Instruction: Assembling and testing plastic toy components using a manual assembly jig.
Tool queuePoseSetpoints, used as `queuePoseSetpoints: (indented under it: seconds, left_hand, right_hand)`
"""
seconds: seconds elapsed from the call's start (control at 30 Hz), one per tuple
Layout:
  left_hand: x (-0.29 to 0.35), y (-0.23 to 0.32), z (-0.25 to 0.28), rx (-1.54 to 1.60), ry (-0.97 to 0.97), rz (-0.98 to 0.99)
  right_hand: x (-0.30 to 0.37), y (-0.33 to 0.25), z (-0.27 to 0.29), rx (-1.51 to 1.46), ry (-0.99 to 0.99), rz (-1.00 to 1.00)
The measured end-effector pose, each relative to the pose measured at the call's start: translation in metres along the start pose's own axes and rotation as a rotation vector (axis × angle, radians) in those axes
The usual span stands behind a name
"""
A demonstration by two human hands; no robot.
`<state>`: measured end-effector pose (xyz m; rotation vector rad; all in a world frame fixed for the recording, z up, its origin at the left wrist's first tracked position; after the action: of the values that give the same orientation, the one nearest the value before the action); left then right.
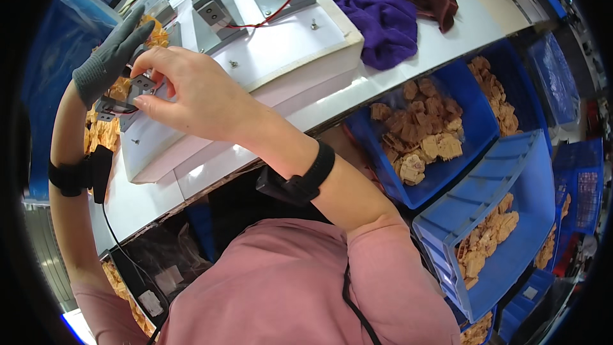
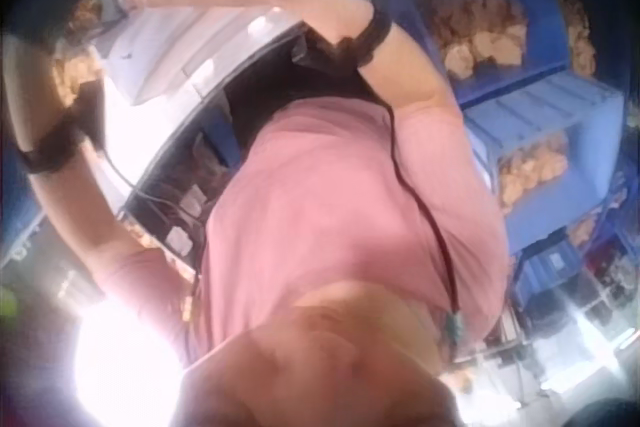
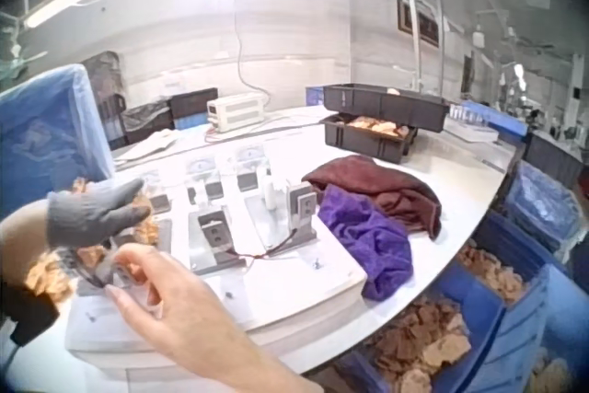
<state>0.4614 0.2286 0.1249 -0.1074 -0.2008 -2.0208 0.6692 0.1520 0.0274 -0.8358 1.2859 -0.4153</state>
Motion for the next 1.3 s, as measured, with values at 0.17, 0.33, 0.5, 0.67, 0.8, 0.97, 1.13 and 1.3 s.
queuePoseSetpoints:
  seconds: [0.17, 0.33, 0.5, 0.67, 0.8, 0.97, 1.13, 1.3]
  left_hand:
    - [0.024, -0.022, 0.021, -0.119, 0.131, -0.262]
    - [0.113, 0.028, 0.016, 0.168, 0.562, -0.115]
    - [0.208, 0.038, -0.061, 0.426, 0.909, 0.331]
    - [0.231, 0.007, -0.143, 0.633, 0.975, 0.565]
    - [0.233, 0.007, -0.166, 0.750, 0.737, 0.684]
    - [0.228, -0.002, -0.183, 0.541, 0.701, 0.681]
    - [0.223, 0.008, -0.178, 0.347, 0.766, 0.656]
    - [0.226, 0.009, -0.177, 0.353, 0.791, 0.695]
  right_hand:
    - [-0.002, -0.009, 0.002, -0.008, 0.022, -0.026]
    - [0.005, -0.003, 0.003, -0.029, 0.204, 0.008]
    - [0.005, -0.009, 0.000, -0.067, 0.116, -0.028]
    - [0.009, -0.011, 0.004, -0.092, -0.049, -0.244]
    - [0.002, -0.017, 0.001, 0.086, -0.187, -0.292]
    - [0.004, -0.021, -0.003, 0.409, -0.310, -0.173]
    - [0.001, -0.022, -0.009, 0.516, -0.316, -0.141]
    - [-0.001, -0.028, -0.010, 0.531, -0.354, -0.216]
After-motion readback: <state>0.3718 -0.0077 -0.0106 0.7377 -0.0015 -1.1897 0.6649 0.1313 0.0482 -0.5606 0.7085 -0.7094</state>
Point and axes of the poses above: each hand's wrist, its own x-axis away from the middle knuckle, its own z-axis out of the back of the hand, y = z × x, the point moved 2 cm from there along -x, towards the middle knuckle, and after that the axes turned 1 degree about -x, right-handed, at the moved point
